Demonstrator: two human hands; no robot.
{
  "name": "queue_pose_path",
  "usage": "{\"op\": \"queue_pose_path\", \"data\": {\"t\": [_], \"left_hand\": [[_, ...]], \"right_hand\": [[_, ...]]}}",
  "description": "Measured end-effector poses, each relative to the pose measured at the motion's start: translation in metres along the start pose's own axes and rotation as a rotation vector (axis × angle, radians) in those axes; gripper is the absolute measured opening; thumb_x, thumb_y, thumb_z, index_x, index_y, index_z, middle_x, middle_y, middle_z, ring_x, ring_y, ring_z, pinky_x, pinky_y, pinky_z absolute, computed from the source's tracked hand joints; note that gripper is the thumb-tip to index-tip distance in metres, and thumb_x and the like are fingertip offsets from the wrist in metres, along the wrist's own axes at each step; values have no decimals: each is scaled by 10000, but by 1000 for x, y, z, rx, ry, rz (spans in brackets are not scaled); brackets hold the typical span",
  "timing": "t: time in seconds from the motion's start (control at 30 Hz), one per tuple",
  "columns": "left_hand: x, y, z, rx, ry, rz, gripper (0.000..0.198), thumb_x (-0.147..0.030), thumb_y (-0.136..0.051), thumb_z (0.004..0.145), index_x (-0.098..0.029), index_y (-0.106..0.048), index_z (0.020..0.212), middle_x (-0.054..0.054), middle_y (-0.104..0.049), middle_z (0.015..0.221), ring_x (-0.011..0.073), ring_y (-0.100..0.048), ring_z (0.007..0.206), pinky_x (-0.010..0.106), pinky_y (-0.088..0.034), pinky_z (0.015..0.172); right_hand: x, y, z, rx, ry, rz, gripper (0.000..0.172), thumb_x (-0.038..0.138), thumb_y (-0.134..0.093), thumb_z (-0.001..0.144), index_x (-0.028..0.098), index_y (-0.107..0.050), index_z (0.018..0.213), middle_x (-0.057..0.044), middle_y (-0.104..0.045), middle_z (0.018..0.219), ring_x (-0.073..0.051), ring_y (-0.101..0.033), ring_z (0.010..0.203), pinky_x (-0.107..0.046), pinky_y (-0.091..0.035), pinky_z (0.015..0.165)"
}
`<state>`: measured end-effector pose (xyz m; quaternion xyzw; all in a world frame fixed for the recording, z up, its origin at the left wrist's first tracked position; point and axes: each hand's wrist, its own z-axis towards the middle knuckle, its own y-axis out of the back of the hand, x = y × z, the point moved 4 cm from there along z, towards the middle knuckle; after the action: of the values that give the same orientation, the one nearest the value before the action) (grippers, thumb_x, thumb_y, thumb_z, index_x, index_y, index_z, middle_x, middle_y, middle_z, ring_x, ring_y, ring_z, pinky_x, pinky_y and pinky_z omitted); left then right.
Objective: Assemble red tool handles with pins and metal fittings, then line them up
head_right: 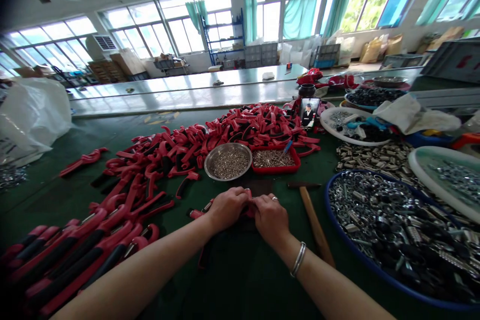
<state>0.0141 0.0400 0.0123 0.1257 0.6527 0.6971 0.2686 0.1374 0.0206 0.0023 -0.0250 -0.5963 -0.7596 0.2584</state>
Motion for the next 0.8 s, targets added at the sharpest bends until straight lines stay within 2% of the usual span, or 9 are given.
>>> {"op": "queue_pose_path", "data": {"t": [0.13,0.23,0.33,0.43,0.6,0.8], "left_hand": [[5,7,-8,-26,3,-54,249,-230,-429,859,-264,-619,1016,17,-581,1059,160,-508,943,269,-424,815],[10,12,-15,-103,106,-42,265,-298,-421,867,-292,-616,1045,13,-577,1116,194,-494,978,332,-398,846],[14,7,-20,-52,199,-72,266,-340,-463,845,-302,-599,1070,17,-621,1032,199,-523,933,353,-389,833],[14,1,-23,0,241,-103,289,-333,-481,833,-299,-576,1103,18,-634,976,190,-545,880,322,-405,781],[13,0,-28,-37,266,-130,278,-338,-471,834,-291,-574,1088,19,-627,960,195,-543,881,311,-412,760],[8,-1,-31,-53,310,-144,261,-291,-474,823,-236,-571,1059,37,-619,986,200,-542,897,309,-420,764]], "right_hand": [[1,-1,2,-16,-18,-21,188,186,-453,838,226,-633,873,-23,-636,838,-181,-514,835,-261,-388,687],[4,-1,4,-33,-22,-35,177,218,-456,848,221,-633,852,-32,-633,821,-186,-518,819,-267,-395,682],[7,-2,5,-40,19,-104,206,215,-430,862,206,-631,818,-53,-624,796,-197,-514,802,-273,-399,656],[12,-5,4,-18,113,-199,237,118,-410,837,189,-635,859,-77,-621,823,-220,-507,837,-289,-410,683],[15,-9,1,-4,172,-281,281,63,-410,808,157,-632,952,-105,-626,939,-245,-514,911,-322,-435,773],[27,-7,4,11,137,-373,312,48,-366,810,140,-651,897,-155,-633,911,-288,-534,938,-332,-485,653]]}}
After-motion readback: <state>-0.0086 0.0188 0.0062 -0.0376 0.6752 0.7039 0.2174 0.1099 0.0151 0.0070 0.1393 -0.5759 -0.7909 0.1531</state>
